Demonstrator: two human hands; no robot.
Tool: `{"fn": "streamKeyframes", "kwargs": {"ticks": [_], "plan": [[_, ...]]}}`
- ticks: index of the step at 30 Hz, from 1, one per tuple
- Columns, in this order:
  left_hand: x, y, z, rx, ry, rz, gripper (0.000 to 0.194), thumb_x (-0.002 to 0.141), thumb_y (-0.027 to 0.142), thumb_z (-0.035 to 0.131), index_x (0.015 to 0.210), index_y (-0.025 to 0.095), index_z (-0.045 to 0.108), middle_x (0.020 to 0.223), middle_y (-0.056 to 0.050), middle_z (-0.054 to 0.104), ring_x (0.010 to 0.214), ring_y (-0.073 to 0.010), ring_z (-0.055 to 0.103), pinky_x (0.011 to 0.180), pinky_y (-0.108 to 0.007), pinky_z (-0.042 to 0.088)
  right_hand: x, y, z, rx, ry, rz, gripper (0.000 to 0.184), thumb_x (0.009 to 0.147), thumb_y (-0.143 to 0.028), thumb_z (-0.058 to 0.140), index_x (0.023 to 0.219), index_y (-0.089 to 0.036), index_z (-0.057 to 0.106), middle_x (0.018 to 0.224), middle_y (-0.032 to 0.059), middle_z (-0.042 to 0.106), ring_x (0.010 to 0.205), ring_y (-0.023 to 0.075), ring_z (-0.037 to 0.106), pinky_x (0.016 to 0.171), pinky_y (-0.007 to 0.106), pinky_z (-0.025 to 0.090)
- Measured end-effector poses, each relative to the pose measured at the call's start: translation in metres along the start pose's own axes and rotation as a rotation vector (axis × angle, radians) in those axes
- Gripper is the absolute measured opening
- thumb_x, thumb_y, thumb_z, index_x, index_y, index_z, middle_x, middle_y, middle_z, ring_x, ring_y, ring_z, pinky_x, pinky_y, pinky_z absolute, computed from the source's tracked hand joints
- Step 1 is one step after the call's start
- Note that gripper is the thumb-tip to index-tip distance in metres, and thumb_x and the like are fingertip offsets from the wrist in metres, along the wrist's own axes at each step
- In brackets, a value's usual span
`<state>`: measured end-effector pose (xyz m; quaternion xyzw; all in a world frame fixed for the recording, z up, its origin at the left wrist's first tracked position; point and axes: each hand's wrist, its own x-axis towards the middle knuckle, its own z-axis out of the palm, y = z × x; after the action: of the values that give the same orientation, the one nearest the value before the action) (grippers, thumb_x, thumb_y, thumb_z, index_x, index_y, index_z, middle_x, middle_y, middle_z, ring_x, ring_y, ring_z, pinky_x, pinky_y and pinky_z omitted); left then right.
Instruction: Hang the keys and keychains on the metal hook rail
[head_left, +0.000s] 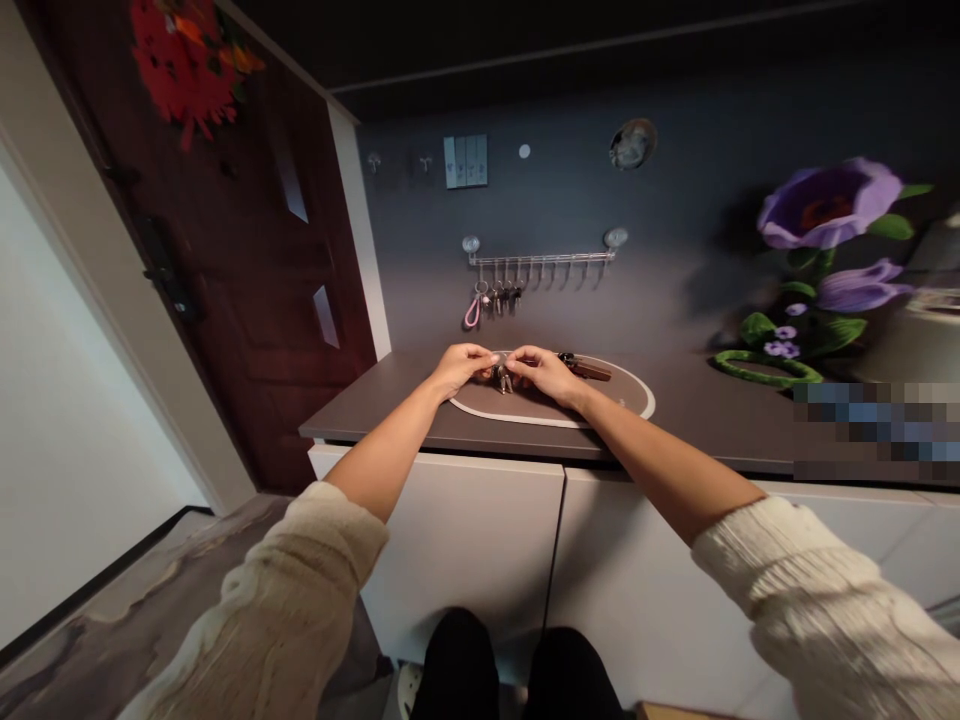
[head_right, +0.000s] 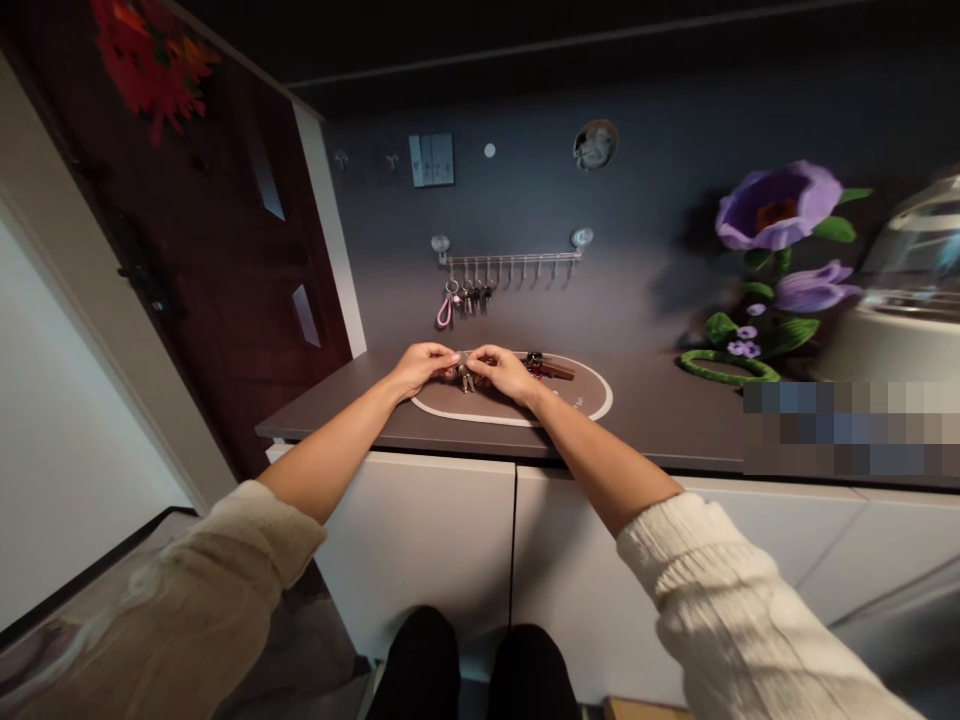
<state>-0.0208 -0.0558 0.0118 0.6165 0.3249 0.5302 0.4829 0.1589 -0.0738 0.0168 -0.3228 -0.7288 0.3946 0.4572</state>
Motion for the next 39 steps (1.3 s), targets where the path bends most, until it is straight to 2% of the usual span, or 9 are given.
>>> {"fn": "streamKeyframes", "kwargs": {"ticks": [7, 13, 20, 24, 29, 33, 36, 39], "plan": [[-0.002, 0.001, 0.003, -0.022, -0.031, -0.031, 0.038, 0.053, 0.033, 0.078, 0.076, 0.008, 0.06, 0.058, 0.0, 0.059, 0.051, -0.007, 0.054, 0.056, -0.024, 0.045, 0.004, 0.003, -0.003, -0.011, 0.035, -0.004, 0.032, 0.062, -0.043, 0.066, 0.076, -0.015, 0.06, 0.07, 0.0014, 0.06, 0.061, 0.0095, 0.049, 0.06, 0.024, 0.039], [0.002, 0.001, 0.01, -0.037, -0.044, -0.024, 0.036, 0.056, 0.031, 0.076, 0.079, 0.009, 0.061, 0.063, 0.0, 0.061, 0.054, -0.006, 0.055, 0.059, -0.023, 0.045, 0.007, 0.008, -0.006, 0.031, 0.108, -0.025, 0.028, 0.062, -0.04, 0.067, 0.071, -0.016, 0.058, 0.068, -0.0005, 0.057, 0.062, 0.0089, 0.048, 0.064, 0.024, 0.039], [0.017, 0.014, 0.022, 0.018, -0.037, 0.068, 0.036, 0.057, 0.037, 0.073, 0.08, 0.011, 0.063, 0.071, -0.002, 0.062, 0.062, -0.0074, 0.054, 0.058, -0.02, 0.043, 0.012, -0.005, -0.017, 0.068, 0.17, -0.064, 0.03, 0.063, -0.043, 0.064, 0.073, -0.016, 0.055, 0.066, -0.003, 0.053, 0.06, 0.0078, 0.046, 0.062, 0.023, 0.038], [0.034, 0.022, 0.031, 0.012, 0.01, 0.093, 0.03, 0.064, 0.037, 0.068, 0.08, 0.012, 0.063, 0.076, -0.003, 0.063, 0.064, -0.0079, 0.055, 0.057, -0.02, 0.043, 0.021, -0.018, -0.03, 0.011, 0.176, -0.093, 0.03, 0.067, -0.045, 0.06, 0.075, -0.017, 0.053, 0.068, -0.0022, 0.053, 0.063, 0.0087, 0.047, 0.063, 0.023, 0.039], [0.056, 0.018, 0.043, 0.012, 0.176, 0.074, 0.017, 0.073, 0.028, 0.058, 0.077, 0.012, 0.061, 0.071, -0.002, 0.06, 0.054, -0.0057, 0.051, 0.051, -0.018, 0.039, 0.042, -0.028, -0.049, -0.029, 0.25, -0.13, 0.03, 0.067, -0.045, 0.058, 0.076, -0.017, 0.051, 0.071, -0.0014, 0.053, 0.064, 0.0087, 0.047, 0.063, 0.023, 0.041], [0.065, 0.004, 0.049, 0.224, 0.275, 0.092, 0.014, 0.076, 0.02, 0.05, 0.075, 0.011, 0.06, 0.065, -0.001, 0.058, 0.051, -0.0065, 0.049, 0.052, -0.019, 0.038, 0.061, -0.033, -0.062, -0.053, 0.348, -0.106, 0.027, 0.066, -0.042, 0.058, 0.073, -0.017, 0.049, 0.065, -0.0025, 0.049, 0.056, 0.0074, 0.043, 0.052, 0.02, 0.036], [0.065, -0.009, 0.047, 0.532, 0.286, 0.236, 0.018, 0.078, 0.02, 0.047, 0.072, 0.012, 0.061, 0.068, -0.003, 0.06, 0.061, -0.0103, 0.053, 0.062, -0.023, 0.041, 0.077, -0.034, -0.068, -0.055, 0.423, -0.071, 0.023, 0.067, -0.04, 0.056, 0.071, -0.018, 0.048, 0.057, -0.0044, 0.044, 0.049, 0.0068, 0.039, 0.048, 0.02, 0.034], [0.063, -0.02, 0.042, 0.84, 0.242, 0.378, 0.021, 0.079, 0.02, 0.044, 0.073, 0.014, 0.064, 0.076, -0.005, 0.062, 0.074, -0.0141, 0.054, 0.073, -0.027, 0.041, 0.094, -0.033, -0.071, -0.043, 0.484, -0.059, 0.019, 0.068, -0.036, 0.053, 0.069, -0.018, 0.048, 0.056, -0.004, 0.045, 0.048, 0.0071, 0.04, 0.048, 0.021, 0.036]]}}
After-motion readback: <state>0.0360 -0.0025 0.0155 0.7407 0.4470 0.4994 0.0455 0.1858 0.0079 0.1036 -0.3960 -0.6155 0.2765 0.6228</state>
